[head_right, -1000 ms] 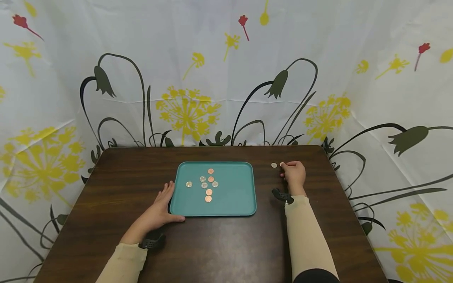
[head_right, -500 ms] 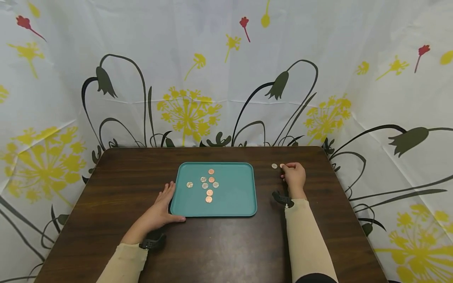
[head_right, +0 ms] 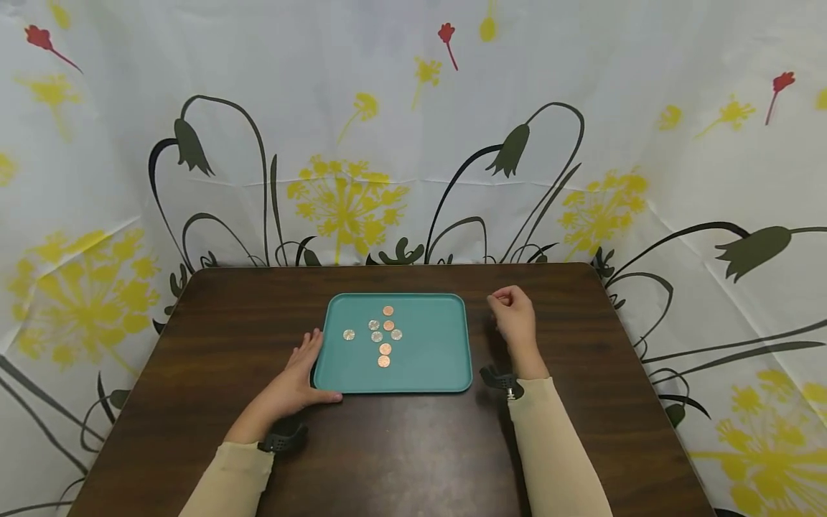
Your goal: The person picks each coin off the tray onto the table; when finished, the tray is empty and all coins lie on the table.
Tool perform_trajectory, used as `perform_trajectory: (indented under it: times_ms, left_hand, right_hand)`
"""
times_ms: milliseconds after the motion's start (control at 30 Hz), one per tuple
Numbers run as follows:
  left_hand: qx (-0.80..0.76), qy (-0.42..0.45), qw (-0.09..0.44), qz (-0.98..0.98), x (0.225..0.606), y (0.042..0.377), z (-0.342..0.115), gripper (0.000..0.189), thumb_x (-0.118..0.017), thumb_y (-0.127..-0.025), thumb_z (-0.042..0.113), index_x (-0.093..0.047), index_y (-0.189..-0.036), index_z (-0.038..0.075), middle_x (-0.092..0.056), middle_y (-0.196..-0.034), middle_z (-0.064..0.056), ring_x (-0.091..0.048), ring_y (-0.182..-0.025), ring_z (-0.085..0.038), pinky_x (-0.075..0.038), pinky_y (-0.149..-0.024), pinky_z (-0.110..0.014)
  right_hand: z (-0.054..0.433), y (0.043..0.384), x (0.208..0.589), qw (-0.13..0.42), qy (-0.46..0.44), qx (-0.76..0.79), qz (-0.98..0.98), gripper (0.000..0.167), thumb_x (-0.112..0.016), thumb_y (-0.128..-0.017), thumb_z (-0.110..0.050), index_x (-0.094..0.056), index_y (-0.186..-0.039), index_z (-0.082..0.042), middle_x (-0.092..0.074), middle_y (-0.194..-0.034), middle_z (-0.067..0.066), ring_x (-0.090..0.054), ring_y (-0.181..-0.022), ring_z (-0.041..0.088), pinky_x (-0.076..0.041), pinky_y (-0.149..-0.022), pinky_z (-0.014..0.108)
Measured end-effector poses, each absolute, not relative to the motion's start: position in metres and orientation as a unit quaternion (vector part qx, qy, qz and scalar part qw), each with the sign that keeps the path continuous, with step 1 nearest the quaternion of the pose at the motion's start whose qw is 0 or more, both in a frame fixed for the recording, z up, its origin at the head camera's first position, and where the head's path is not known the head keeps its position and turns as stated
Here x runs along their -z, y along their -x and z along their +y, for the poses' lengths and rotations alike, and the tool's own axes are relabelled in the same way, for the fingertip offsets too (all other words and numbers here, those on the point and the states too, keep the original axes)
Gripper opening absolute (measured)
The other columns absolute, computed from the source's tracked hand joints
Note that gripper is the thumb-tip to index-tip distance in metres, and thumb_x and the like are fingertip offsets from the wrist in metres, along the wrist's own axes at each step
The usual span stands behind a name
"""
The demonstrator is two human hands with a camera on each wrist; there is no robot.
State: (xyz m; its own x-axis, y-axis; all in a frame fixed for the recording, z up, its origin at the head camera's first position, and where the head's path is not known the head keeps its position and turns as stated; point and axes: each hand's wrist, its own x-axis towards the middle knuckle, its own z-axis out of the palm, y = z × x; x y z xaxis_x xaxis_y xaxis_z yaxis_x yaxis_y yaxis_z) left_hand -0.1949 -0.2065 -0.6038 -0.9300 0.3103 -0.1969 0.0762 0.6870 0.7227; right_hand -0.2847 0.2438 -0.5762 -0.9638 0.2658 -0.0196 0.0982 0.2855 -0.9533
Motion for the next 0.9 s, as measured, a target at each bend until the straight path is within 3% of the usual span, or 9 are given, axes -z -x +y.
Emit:
perform_trajectory:
  times_ms: [133, 200, 300, 467, 633, 900]
  left_hand:
    - [-0.381, -0.1, 0.15, 0.907, 0.605, 0.193, -0.21, 0.145, -0.099, -0.08, 0.044, 0.003, -0.175, 0.003, 0.009, -0.184, -0.019, 0.013, -0.171, -0.041, 0.003, -0.137, -0.066]
    - [-0.383, -0.102, 0.148, 0.906, 0.605, 0.193, -0.211, 0.145, -0.099, -0.08, 0.044, 0.003, -0.175, 0.002, 0.009, -0.184, -0.019, 0.013, -0.171, -0.042, 0.003, -0.136, -0.067]
    - [-0.385, -0.106, 0.147, 0.905, 0.604, 0.194, -0.211, 0.145, -0.099, -0.08, 0.044, 0.002, -0.174, 0.002, 0.008, -0.184, -0.019, 0.013, -0.171, -0.042, 0.003, -0.136, -0.067]
    - [-0.38, -0.108, 0.141, 0.908, 0.604, 0.195, -0.211, 0.145, -0.099, -0.079, 0.045, 0.001, -0.174, 0.001, 0.007, -0.184, -0.02, 0.012, -0.171, -0.042, 0.003, -0.136, -0.066]
    - [-0.374, -0.106, 0.145, 0.91, 0.605, 0.194, -0.21, 0.146, -0.099, -0.079, 0.045, 0.001, -0.174, 0.0, 0.007, -0.183, -0.021, 0.012, -0.17, -0.044, 0.003, -0.136, -0.068]
    - [-0.374, -0.107, 0.148, 0.909, 0.603, 0.195, -0.206, 0.144, -0.099, -0.08, 0.045, 0.001, -0.174, 0.0, 0.006, -0.183, -0.021, 0.012, -0.171, -0.043, 0.002, -0.137, -0.066]
  right_hand:
    - [0.19, 0.275, 0.566, 0.007, 0.035, -0.593, -0.804, 0.016, -0.074, -0.105, -0.018, -0.07, -0.111, -0.004, -0.069, -0.089, 0.018, -0.068, -0.071, 0.031, -0.054, -0.052, 0.03]
    - [0.165, 0.272, 0.566, -0.034, 0.007, -0.587, -0.809, 0.013, -0.075, -0.104, -0.015, -0.071, -0.111, -0.005, -0.07, -0.089, 0.021, -0.069, -0.071, 0.034, -0.054, -0.05, 0.032]
    - [0.136, 0.269, 0.569, -0.077, -0.023, -0.558, -0.826, 0.013, -0.075, -0.103, -0.015, -0.072, -0.113, -0.007, -0.07, -0.084, 0.014, -0.068, -0.066, 0.028, -0.055, -0.05, 0.033]
    - [0.113, 0.268, 0.577, -0.1, -0.067, -0.511, -0.851, 0.018, -0.076, -0.103, -0.016, -0.071, -0.119, -0.01, -0.071, -0.086, 0.006, -0.058, -0.055, 0.019, -0.051, -0.053, 0.033]
    - [0.109, 0.273, 0.588, -0.138, -0.087, -0.478, -0.863, 0.021, -0.078, -0.101, -0.019, -0.072, -0.12, -0.012, -0.068, -0.087, 0.003, -0.052, -0.062, 0.014, -0.045, -0.058, 0.029]
    - [0.104, 0.283, 0.588, -0.159, -0.099, -0.411, -0.892, 0.021, -0.084, -0.097, -0.025, -0.073, -0.114, -0.018, -0.053, -0.07, -0.002, -0.047, -0.061, 0.015, -0.039, -0.058, 0.03]
